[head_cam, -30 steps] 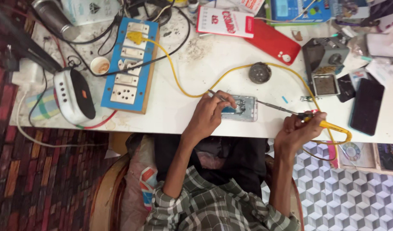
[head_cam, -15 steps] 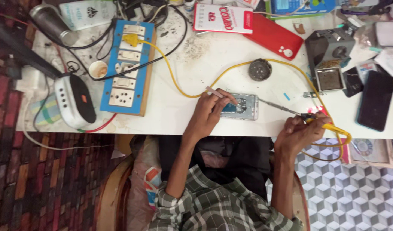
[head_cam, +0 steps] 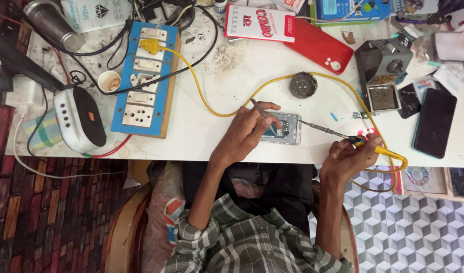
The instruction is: The person uses a soldering iron and tweezers to work on a small circuit board placed on a cluttered workbench. They repeatedly apply the soldering iron to specific points on the board while holding components with tweezers, maintaining a steady hand throughout the process.
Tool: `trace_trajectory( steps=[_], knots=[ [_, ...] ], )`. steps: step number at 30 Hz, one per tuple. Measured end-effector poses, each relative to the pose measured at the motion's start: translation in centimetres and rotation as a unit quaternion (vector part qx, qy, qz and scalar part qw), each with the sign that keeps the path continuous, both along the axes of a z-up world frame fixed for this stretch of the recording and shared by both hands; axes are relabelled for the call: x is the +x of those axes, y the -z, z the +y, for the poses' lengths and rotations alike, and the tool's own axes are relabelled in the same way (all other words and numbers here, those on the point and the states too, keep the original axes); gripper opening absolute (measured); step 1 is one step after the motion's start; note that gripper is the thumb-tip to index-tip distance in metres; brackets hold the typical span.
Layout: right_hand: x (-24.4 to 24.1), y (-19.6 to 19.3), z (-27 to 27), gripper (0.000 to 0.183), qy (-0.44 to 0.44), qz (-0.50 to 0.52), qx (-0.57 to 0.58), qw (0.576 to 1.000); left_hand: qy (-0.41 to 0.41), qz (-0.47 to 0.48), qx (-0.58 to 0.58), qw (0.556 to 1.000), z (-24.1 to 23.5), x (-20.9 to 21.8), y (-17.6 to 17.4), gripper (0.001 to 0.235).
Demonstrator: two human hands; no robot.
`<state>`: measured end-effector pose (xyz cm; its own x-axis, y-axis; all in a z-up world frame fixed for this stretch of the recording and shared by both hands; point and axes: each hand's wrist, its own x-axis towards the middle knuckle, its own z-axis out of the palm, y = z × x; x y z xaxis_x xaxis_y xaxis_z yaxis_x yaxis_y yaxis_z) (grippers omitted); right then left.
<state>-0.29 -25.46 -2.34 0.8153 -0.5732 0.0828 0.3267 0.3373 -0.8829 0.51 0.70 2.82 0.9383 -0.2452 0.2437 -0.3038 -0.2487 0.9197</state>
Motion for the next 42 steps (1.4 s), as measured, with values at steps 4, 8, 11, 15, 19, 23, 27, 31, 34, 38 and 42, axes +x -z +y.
trace_trajectory(
  steps=[4,8,11,15,19,23,27,31,34,38,42],
  knots=[
    [0.0,0.2,-0.2,0.044,-0.008,0.014,0.017,1.000,0.030,0.077,-0.067,0.994,-0.4,0.7,0.2,0.029],
    [-0.1,0.5,-0.6,0.043,-0.013,0.008,0.016,1.000,0.041,0.031,-0.071,0.996,-0.3,1.0,0.4,0.025],
    [0.0,0.4,-0.6,0.042,-0.016,0.002,0.024,1.000,0.040,-0.010,-0.047,0.998,-0.1,1.1,0.5,0.021],
    [0.1,0.0,-1.2,0.040,-0.027,0.016,0.012,0.999,0.038,-0.012,-0.024,0.999,-0.2,1.1,0.7,0.021],
    [0.2,0.2,-1.7,0.040,-0.010,0.006,-0.052,0.999,0.032,-0.017,-0.070,0.997,-0.3,0.7,1.1,0.020],
    [0.3,0.7,-1.7,0.030,0.012,0.010,-0.030,0.999,0.010,-0.049,-0.036,0.998,-0.6,0.4,1.4,0.017],
    [-0.3,0.9,-1.1,0.031,0.004,0.019,-0.083,0.996,-0.010,-0.067,0.002,0.998,-0.2,0.1,1.4,0.015],
    [0.0,0.9,-1.0,0.030,0.021,0.028,-0.102,0.994,-0.020,-0.059,0.023,0.998,-0.5,0.1,1.5,0.014],
    [0.2,1.1,-1.0,0.028,0.037,0.032,-0.104,0.993,-0.026,-0.067,0.041,0.997,-0.6,0.0,2.0,0.013],
    [0.2,1.6,-1.0,0.024,0.061,0.042,-0.104,0.992,-0.015,-0.080,0.027,0.996,-0.7,0.1,2.4,0.010],
    [-0.1,2.2,-1.2,0.027,0.060,0.021,-0.121,0.991,-0.017,-0.050,0.015,0.998,-0.7,0.1,2.3,0.011]
  ],
)
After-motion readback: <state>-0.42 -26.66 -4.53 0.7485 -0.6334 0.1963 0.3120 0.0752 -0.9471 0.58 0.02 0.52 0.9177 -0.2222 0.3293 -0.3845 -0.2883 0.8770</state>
